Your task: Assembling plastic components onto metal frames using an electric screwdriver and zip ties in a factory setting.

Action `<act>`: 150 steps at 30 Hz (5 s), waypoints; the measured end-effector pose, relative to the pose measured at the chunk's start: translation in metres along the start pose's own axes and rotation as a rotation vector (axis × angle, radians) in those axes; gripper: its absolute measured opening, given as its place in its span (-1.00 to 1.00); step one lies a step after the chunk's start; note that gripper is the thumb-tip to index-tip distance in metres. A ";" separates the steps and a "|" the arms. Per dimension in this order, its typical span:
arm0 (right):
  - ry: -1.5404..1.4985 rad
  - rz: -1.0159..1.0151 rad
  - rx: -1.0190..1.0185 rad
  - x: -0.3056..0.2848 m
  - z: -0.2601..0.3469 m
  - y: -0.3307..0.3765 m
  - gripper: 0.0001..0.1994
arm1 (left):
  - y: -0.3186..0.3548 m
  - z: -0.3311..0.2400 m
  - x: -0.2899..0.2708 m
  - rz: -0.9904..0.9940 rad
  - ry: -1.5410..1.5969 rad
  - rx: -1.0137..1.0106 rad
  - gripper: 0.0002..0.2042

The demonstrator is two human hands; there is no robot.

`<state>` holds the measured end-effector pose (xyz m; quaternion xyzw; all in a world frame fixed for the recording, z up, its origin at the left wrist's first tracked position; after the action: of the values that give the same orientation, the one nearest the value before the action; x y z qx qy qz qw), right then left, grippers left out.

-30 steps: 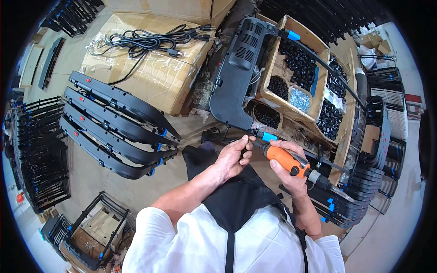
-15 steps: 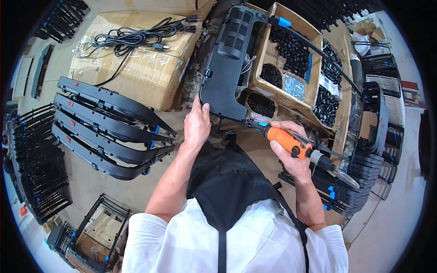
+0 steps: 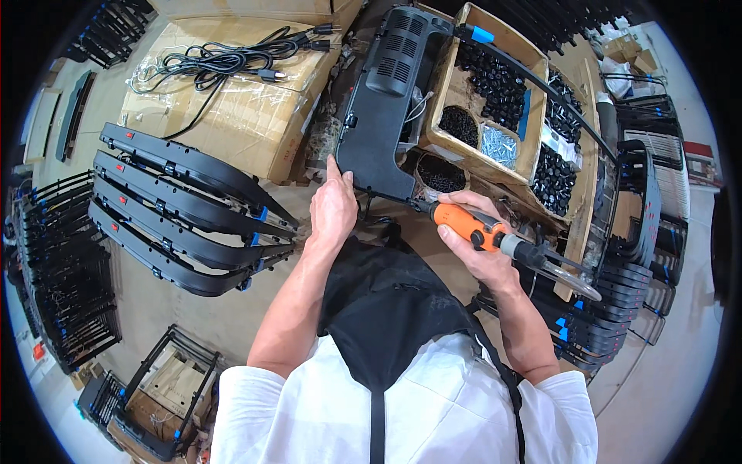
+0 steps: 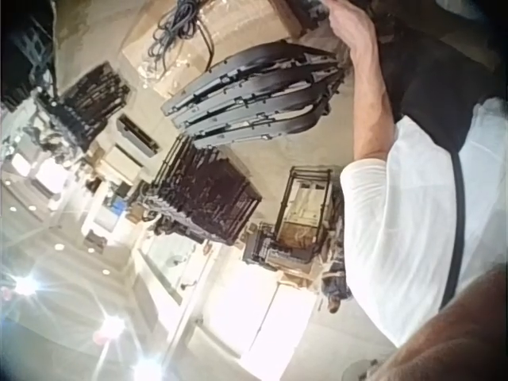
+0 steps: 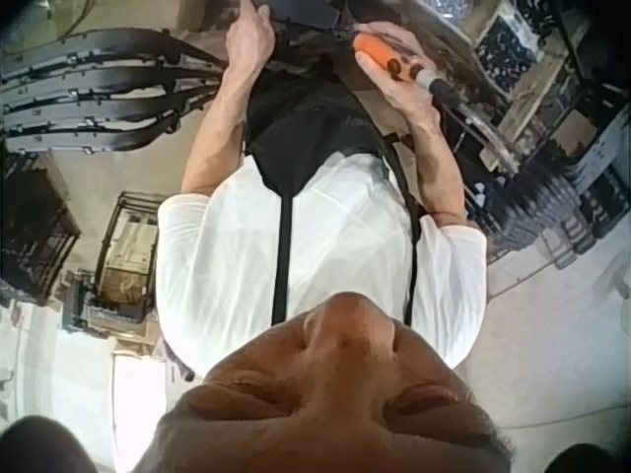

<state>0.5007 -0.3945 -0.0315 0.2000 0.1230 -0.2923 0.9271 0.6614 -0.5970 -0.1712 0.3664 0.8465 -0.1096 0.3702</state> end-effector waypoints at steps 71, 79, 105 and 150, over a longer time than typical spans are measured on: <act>0.311 0.249 -0.090 0.097 0.049 -0.052 -0.67 | 0.079 0.000 0.056 0.071 1.648 -0.526 -0.73; 0.289 0.250 -0.028 0.097 0.055 -0.054 -0.66 | 0.073 0.006 0.048 0.036 1.589 -0.556 -0.78; 0.089 0.231 -0.133 0.078 0.097 -0.094 -0.51 | -0.011 -0.024 0.037 -0.093 2.240 -0.804 -0.77; 0.144 0.245 -0.102 0.086 0.129 -0.135 -0.50 | -0.012 0.002 0.010 -0.163 1.912 -0.712 -0.72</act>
<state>0.5041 -0.5952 0.0137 0.1868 0.1787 -0.1554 0.9534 0.6491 -0.6008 -0.1807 0.1108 0.7933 0.4615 -0.3813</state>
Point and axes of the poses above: each hand's wrist, its own y-axis away from the middle knuckle, its own x-axis out of the palm, z = x × y, the point moved 8 cm from there along -y, towards the middle knuckle, and after that the axes turned 15 degrees about x, right-handed, at the moved point
